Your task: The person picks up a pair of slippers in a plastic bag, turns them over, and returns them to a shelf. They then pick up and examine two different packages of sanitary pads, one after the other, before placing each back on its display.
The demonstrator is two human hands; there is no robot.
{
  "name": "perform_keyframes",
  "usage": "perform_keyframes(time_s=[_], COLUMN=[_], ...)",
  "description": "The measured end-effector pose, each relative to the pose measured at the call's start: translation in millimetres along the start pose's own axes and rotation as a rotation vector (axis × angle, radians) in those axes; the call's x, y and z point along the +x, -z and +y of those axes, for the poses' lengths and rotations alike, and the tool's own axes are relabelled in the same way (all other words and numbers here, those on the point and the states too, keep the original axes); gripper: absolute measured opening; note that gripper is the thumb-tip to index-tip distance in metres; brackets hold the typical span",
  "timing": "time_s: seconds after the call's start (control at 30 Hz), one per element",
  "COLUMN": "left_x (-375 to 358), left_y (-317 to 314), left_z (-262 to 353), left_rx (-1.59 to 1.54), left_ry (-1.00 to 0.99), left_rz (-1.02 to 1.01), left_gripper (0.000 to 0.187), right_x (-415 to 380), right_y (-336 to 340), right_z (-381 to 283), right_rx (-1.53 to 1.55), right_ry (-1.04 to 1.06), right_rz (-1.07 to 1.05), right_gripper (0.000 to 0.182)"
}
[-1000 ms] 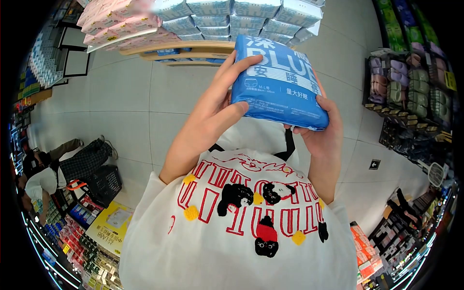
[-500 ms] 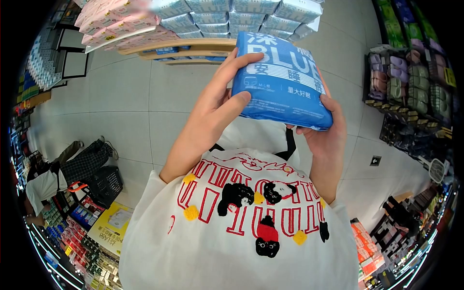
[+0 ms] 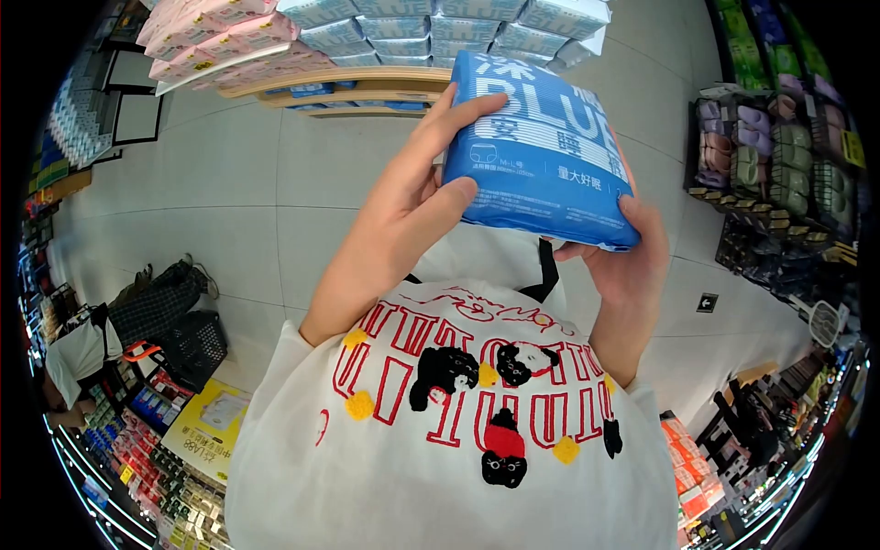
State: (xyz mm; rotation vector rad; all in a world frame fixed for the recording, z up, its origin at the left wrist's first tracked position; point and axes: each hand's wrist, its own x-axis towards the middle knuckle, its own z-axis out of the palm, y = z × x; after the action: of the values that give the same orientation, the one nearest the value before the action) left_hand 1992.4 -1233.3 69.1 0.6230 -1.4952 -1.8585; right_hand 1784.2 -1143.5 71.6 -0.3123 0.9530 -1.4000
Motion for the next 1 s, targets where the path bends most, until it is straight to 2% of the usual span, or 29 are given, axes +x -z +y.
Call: perform_keyframes(time_s=[0.03,0.1,0.43,0.5,0.53,0.6,0.73,0.8,0.93,1.0], left_x=[0.1,1.6,9.4,12.4,13.0,11.8,12.4,12.8,11.7,8.8], left_y=[-4.8,-18.5,-28.5,-33.3,-31.8,-26.3,-29.4,-39.4,-35.0,-24.2], left_z=[2.2,10.4,21.1,23.1,24.1,25.0,21.3,22.1,23.3,21.5], left_rx=[0.000,-0.050,-0.053,-0.091,-0.092,-0.105,-0.083,-0.085,-0.097,-0.133], left_ry=[0.000,0.063,0.073,0.146,0.145,0.199,0.232,0.230,0.218,0.174], left_rz=[0.001,0.166,0.181,0.239,0.240,0.112,0.109,0.247,0.215,0.037], left_gripper=[0.054,0.065,0.065,0.064,0.064,0.058,0.057,0.065,0.068,0.065], right_x=[-1.4,-3.2,0.0,0.7,1.1,1.1,-0.4,-2.2,-5.4,-5.0], right_y=[-0.5,-2.0,-0.3,-0.2,0.0,0.9,6.2,5.9,4.2,6.2], right_z=[-1.2,-4.7,-21.5,-23.5,-23.0,-20.6,-15.5,-14.9,-13.2,-8.7], right_rx=[0.000,-0.172,-0.263,-0.287,-0.287,-0.274,-0.269,-0.258,-0.226,-0.180], right_ry=[-0.001,0.021,0.029,0.038,0.038,0.061,0.059,0.071,0.075,0.114], right_rz=[0.000,-0.021,-0.025,-0.034,-0.034,0.011,0.023,0.046,0.080,0.072], right_gripper=[0.081,0.087,0.090,0.089,0.089,0.088,0.087,0.084,0.081,0.078])
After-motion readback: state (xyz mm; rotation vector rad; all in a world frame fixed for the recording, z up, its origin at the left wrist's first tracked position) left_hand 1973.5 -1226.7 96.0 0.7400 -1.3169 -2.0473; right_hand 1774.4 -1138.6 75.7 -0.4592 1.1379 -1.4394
